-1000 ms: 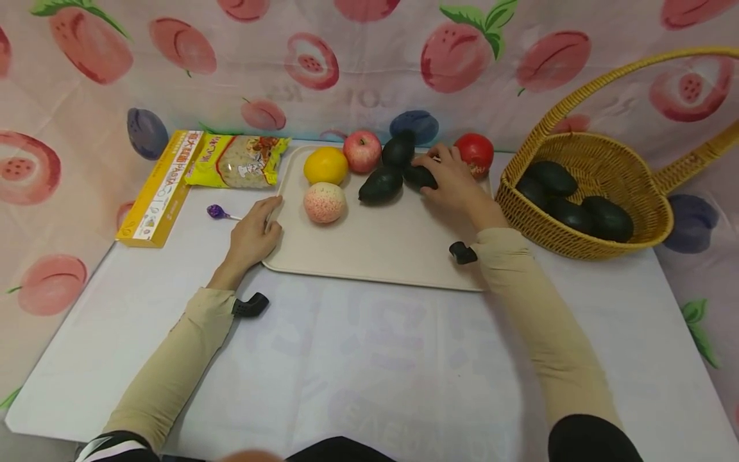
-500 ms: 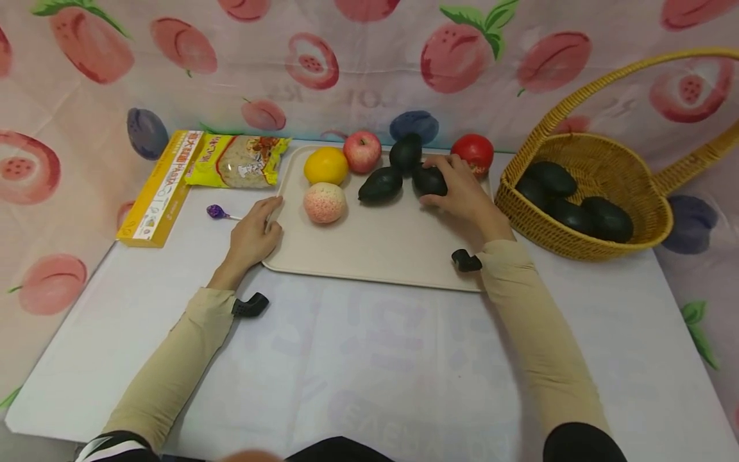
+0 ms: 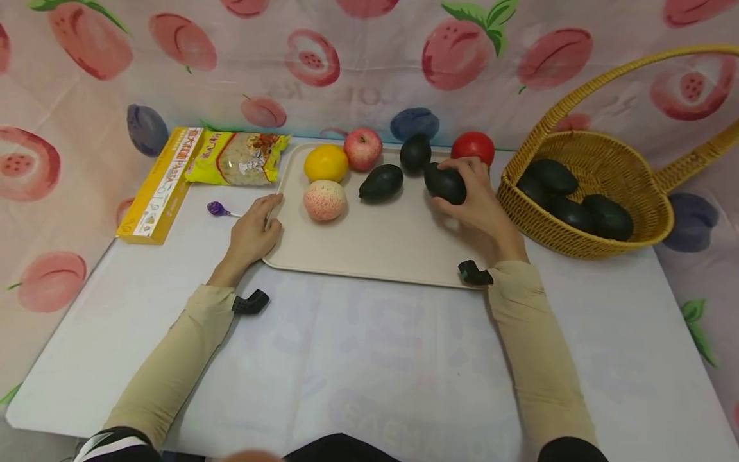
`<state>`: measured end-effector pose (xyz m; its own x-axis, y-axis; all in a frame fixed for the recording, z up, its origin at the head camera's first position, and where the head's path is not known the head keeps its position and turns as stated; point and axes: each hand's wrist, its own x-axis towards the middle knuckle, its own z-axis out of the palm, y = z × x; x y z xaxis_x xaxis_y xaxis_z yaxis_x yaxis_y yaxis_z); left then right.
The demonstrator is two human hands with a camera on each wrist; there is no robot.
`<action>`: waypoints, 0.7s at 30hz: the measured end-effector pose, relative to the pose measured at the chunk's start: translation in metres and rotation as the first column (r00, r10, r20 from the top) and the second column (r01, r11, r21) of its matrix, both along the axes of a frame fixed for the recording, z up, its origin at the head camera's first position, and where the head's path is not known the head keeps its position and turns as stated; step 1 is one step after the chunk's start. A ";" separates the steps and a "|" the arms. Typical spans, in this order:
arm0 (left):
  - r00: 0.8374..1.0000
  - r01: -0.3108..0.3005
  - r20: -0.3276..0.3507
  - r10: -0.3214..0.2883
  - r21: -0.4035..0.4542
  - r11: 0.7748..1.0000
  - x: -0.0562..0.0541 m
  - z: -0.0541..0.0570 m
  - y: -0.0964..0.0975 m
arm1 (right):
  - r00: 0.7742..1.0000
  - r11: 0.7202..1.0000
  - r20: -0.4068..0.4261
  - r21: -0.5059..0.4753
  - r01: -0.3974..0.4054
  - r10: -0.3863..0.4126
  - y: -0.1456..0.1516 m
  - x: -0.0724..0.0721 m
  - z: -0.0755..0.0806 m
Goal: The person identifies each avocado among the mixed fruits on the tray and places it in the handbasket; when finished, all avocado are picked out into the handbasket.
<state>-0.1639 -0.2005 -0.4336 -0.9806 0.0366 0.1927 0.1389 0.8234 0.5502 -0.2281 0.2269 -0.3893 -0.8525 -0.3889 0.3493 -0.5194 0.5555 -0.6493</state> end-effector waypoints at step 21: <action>1.000 -0.007 0.029 0.007 -0.002 1.000 -0.002 0.001 0.002 | 0.996 0.999 0.092 0.053 -0.005 0.000 0.009 0.019 0.025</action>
<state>-0.1656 -0.1989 -0.4325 -0.9860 0.0300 0.1642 0.1170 0.8256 0.5520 -0.2095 0.2362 -0.3642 -0.8791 -0.4069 0.2481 -0.4603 0.5896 -0.6637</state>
